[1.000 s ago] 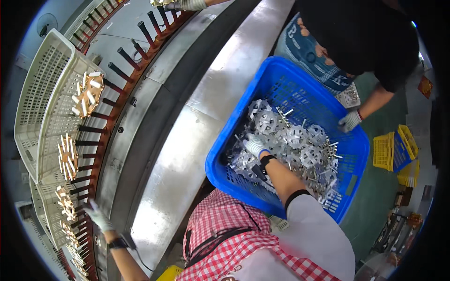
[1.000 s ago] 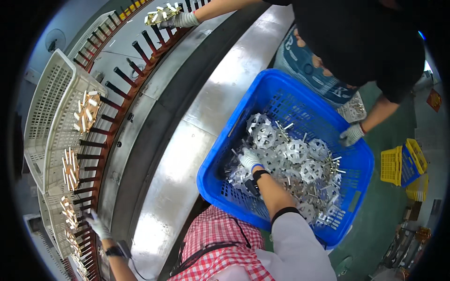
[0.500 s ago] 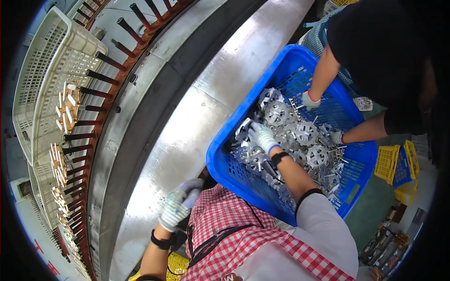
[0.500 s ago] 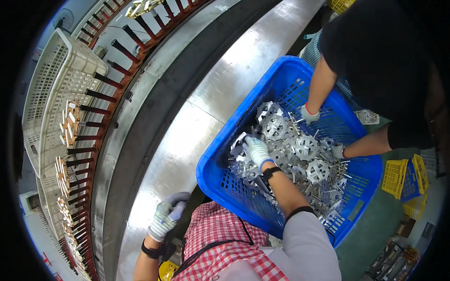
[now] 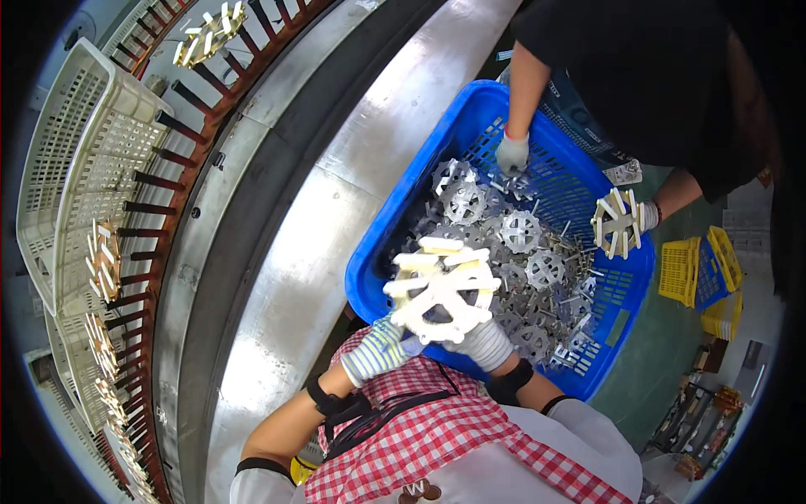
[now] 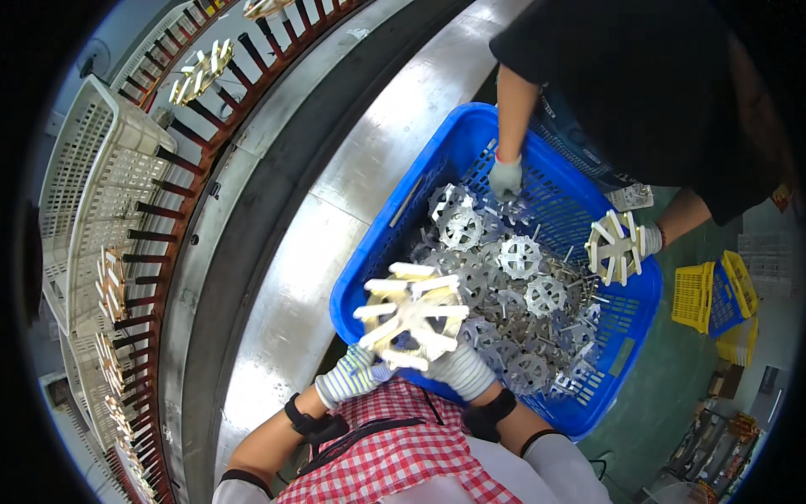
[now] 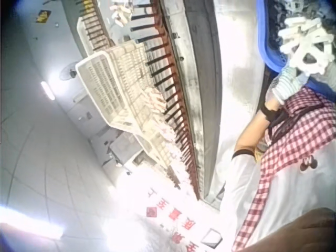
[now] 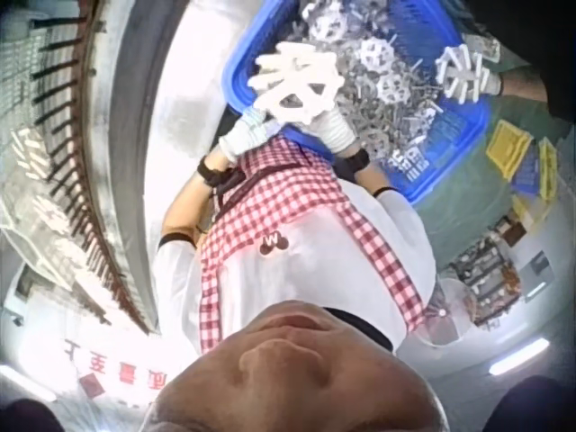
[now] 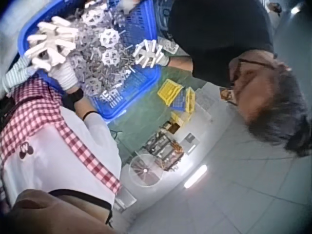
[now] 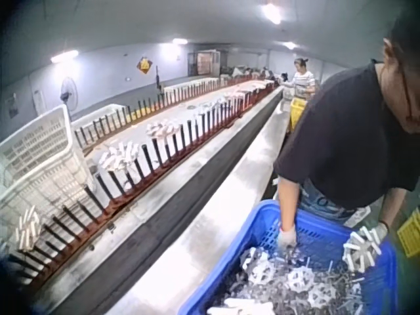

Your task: The person repeatedly picks white plastic star-shaped components from a blue basket and places them onto vertical pegs along a conveyor line. The person handles the components by hand, arranging them one at a time on the pegs throughout the clip.

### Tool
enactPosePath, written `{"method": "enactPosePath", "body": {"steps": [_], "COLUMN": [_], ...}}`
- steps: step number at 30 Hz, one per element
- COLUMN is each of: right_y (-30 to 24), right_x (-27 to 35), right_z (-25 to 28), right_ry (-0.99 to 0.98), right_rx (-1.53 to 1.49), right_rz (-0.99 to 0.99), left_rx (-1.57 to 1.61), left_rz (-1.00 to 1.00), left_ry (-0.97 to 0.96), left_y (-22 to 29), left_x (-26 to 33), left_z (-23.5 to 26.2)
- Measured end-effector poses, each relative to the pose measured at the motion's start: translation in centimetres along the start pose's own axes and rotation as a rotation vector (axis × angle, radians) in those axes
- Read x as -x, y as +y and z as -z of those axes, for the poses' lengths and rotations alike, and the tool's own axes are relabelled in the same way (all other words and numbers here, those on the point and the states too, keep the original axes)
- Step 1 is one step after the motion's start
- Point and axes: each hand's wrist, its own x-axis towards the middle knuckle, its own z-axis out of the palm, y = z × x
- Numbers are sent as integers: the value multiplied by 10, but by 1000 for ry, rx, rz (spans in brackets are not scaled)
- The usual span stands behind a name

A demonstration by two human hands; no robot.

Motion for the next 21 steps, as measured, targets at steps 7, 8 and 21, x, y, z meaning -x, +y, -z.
{"method": "enactPosePath", "body": {"steps": [7,8,21], "right_y": [7,25,57], "right_x": [1,16,102], "right_z": [-64,-85,-349], "right_ry": [44,-158,-1272], "right_rx": [-1520,-1856,-1128], "right_rz": [-326,-722,-1252], "left_rx": [-400,-489,700], "left_rz": [-242,-202,98], "left_ry": [344,327,627], "left_y": [17,8,17], "left_x": [-9,-4,-17], "left_z": [19,21,46]}}
